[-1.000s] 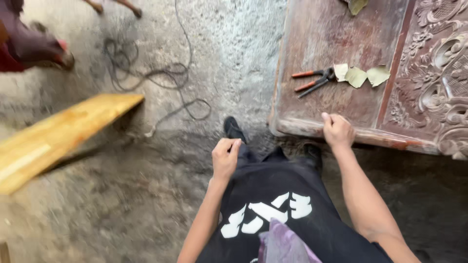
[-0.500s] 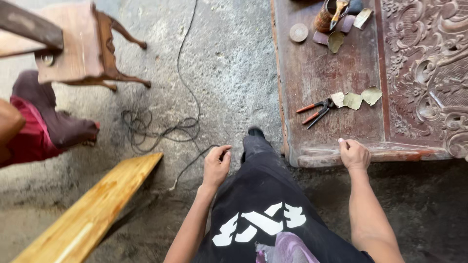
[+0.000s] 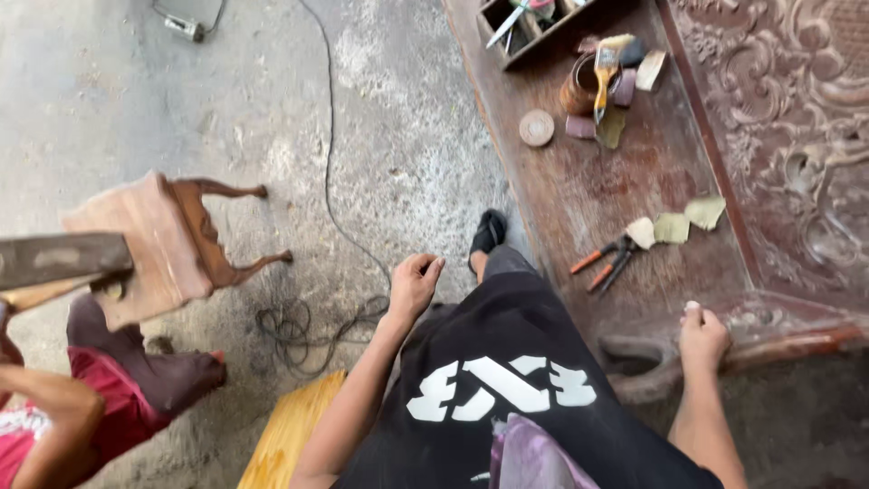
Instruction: The person holds a long wooden plank across a work support and scrapes along its surface with a knife. They then hammer nails into the plank with a claw hammer, reposition the plank, and scoop filler from a can with a small spatula to spread it over spots on the plank.
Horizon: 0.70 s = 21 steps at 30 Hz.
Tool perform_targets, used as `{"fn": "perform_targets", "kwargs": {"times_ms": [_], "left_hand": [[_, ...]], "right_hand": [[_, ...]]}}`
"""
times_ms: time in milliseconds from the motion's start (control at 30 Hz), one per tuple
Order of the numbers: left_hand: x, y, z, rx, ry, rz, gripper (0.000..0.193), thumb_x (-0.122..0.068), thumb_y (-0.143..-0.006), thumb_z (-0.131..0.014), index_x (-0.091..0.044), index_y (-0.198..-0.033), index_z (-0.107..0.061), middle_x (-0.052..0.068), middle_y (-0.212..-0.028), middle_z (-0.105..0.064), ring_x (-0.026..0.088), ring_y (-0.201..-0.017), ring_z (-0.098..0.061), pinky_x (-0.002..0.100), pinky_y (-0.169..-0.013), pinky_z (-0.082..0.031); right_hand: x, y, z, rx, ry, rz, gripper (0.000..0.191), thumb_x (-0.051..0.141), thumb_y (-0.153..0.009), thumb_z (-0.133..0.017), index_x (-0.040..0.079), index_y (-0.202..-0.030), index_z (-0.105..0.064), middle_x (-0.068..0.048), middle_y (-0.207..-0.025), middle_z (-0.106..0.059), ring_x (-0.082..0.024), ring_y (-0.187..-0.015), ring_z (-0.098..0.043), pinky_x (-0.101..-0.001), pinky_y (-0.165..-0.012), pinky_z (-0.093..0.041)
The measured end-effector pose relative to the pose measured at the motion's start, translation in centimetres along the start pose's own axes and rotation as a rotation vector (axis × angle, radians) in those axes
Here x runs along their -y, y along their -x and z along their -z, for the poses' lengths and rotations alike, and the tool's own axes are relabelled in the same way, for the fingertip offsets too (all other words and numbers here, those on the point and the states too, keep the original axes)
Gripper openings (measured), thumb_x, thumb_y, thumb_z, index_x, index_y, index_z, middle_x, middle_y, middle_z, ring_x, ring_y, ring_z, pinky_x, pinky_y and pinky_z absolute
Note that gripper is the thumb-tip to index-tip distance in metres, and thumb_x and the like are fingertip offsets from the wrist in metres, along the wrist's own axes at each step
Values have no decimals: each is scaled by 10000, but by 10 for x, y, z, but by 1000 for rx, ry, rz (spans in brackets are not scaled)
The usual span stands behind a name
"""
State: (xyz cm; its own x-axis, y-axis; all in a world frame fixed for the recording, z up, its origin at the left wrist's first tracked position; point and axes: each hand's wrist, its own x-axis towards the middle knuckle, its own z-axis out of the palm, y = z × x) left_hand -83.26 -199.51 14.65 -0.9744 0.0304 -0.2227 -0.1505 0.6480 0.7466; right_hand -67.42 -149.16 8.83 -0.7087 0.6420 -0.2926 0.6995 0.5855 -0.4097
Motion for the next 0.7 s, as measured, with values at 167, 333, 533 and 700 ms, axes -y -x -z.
{"fn": "perform_targets", "kwargs": {"times_ms": [167,333,533,700], "left_hand": [[-2,-146,3,104,-69,-38,317,-276,-877,-739,-44,-1092,-740,168,-849,-714,324,-799,-702,429,-725,-553],[-4,-326,-20,94,-91,-118,374,-312,-853,-756,-50,-1119,-732,161,-954,-743,320,-909,-726,433,-841,-565],[2,-535,-91,114,-233,-149,449,-333,-839,-779,-61,-1182,-674,177,-1142,-702,363,-1097,-656,463,-946,-515],[14,-660,-166,246,-338,-279,584,-292,-763,-812,-25,-1240,-606,231,-1197,-639,428,-1119,-590,486,-950,-474]], "right_hand": [[76,-32,-37,-52,-237,185,225,198,-1095,-708,-26,-1108,-728,-166,-855,-672,-271,-775,-629,-371,-756,-517],[186,-42,-52,-16,-388,315,171,141,-1049,-683,6,-1139,-738,-116,-1004,-714,-212,-843,-678,-329,-773,-531],[326,-57,-53,58,-360,84,153,119,-977,-689,32,-1084,-755,-102,-951,-719,-187,-741,-687,-317,-693,-538],[407,-88,-65,-24,-343,0,150,107,-996,-691,23,-1113,-730,-118,-1004,-713,-235,-907,-705,-330,-802,-543]]}}
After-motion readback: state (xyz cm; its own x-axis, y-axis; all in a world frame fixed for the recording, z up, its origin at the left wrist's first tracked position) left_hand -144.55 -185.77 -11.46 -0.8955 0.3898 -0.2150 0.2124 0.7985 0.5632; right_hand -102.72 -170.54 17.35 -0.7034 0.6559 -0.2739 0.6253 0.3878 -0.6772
